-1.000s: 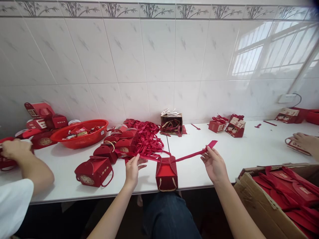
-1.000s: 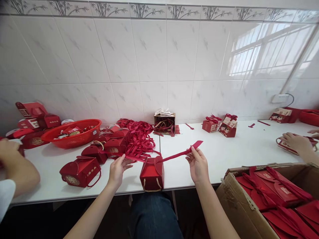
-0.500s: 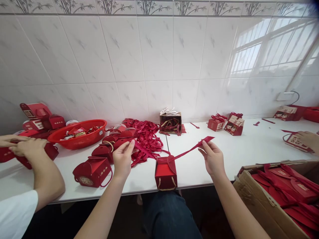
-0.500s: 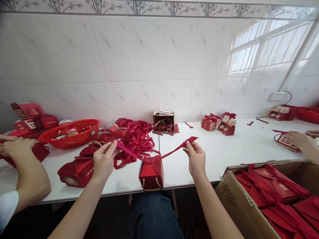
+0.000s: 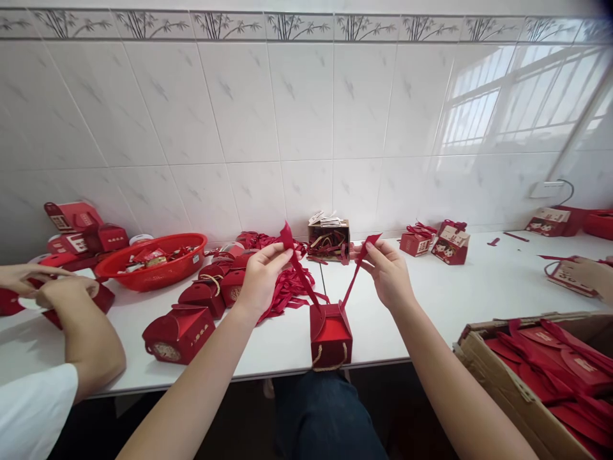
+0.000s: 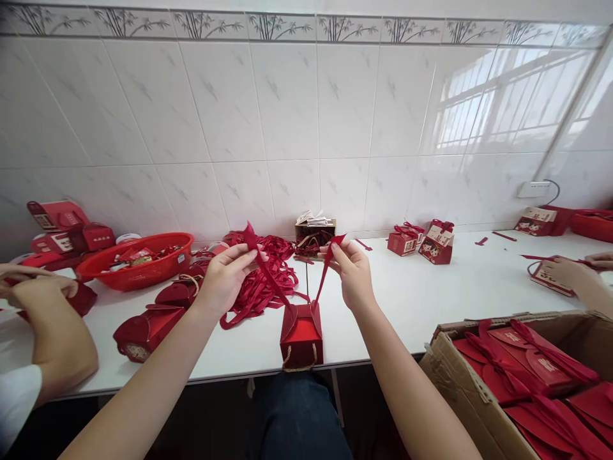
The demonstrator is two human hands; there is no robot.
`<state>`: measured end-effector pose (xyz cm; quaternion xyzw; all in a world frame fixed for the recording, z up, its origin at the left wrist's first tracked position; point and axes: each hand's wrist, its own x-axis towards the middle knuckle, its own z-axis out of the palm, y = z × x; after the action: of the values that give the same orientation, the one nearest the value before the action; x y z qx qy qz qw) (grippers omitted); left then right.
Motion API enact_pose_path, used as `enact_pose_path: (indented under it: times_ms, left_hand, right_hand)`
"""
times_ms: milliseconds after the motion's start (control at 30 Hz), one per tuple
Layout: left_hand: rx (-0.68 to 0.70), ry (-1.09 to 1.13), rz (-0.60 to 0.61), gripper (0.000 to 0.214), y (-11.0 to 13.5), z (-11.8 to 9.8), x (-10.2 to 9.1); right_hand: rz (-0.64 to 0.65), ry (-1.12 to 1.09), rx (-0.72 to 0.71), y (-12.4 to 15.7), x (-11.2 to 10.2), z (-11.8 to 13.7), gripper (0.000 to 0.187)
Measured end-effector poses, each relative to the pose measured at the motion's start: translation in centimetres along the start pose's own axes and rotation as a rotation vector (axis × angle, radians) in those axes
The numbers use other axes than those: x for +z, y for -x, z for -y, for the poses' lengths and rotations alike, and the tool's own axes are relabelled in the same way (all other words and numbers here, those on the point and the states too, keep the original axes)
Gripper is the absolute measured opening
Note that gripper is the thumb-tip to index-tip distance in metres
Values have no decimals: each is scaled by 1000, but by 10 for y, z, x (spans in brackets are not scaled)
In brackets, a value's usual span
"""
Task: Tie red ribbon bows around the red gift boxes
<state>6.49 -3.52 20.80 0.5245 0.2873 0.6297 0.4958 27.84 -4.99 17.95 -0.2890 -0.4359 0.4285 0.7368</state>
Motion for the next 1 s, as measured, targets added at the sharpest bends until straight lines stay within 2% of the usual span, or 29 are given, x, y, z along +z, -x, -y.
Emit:
enact_pose_path:
  times_ms: [133,300,433,600,733,867,933,1000]
  left_hand:
    - [-73,-18,38,21,-2,9,-1]
    - [-24,60,52,19,-5,6,3]
    - [5,9,121,20,-7,4,13]
    - [54,-270,271,22,0,12,26]
    - [47,-401,243,25,3,21,29]
    - [-25,-369,236,30,4,27,26]
    - [-117,-339,313,25,4,27,22]
    - [-220,-298,417,19,2,28,17]
  right_hand:
    - [50,40,-20,-3,3,8,24]
    - [46,10,-7,-8,1,14,25]
    - [88,60,59,-14,8,10,28]
    - [267,290,134,-12,21,1,22]
    - [430,248,161,-2,24,-4,20]
    - [403,236,129,3,24,-10,27]
    - [409,252,61,1,21,-13,27]
    - [477,306,-33,-2,16,-16,23]
